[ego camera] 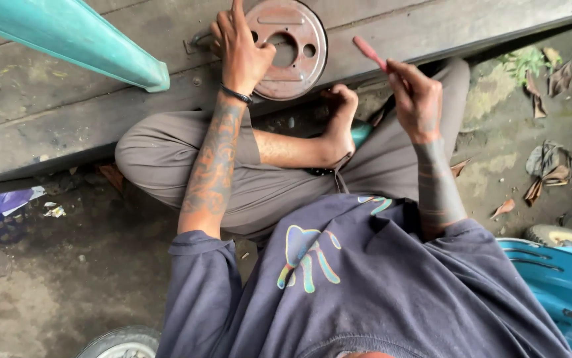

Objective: Scraping and cleaning the interior of a metal brake drum using scissors and other small tools.

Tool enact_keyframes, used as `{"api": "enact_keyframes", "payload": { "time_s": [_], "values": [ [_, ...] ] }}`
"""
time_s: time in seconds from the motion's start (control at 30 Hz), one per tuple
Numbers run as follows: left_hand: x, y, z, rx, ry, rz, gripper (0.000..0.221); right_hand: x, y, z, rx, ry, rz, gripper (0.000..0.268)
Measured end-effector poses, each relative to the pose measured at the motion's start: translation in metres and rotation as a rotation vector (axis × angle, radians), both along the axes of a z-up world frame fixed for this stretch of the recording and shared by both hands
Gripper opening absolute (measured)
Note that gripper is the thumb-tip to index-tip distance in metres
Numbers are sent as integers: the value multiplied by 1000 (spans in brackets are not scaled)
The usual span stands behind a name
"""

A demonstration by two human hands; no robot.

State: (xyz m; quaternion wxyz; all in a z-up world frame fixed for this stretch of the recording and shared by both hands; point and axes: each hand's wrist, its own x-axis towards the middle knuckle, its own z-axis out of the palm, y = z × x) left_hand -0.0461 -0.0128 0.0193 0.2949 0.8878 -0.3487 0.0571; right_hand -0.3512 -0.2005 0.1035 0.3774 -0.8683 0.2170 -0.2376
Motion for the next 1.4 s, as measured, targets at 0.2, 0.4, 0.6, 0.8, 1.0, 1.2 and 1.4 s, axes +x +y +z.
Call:
{"api": "enact_keyframes", "payload": {
  "time_s": [0.2, 0.4, 0.6, 0.8, 1.0, 1.2, 1.4],
  "values": [
    [16, 12, 37, -150, 332, -148, 56, -10, -3, 8, 4, -98, -68, 25],
    [-10, 13, 194, -314, -19, -506, 26, -39, -16, 25, 45, -68, -165, 26],
    [-14, -2, 152, 372, -680, -572, 94, -65, -18, 4, 79, -132, -165, 28],
    [11, 23, 142, 30, -553, -649, 26, -88, -11, -11, 213, -163, -209, 26],
    [32, 21, 132, 106, -516, -681, 32, -73, -17, -19, 266, -276, -148, 29],
    [21, 37, 132, -294, -204, -424, 20, -40, 15, -23, 418, -155, -144, 31],
    [11, 54, 127, -887, -14, -11, 22, 56, 74, -21, -281, -105, 287, 23]
  ]
}}
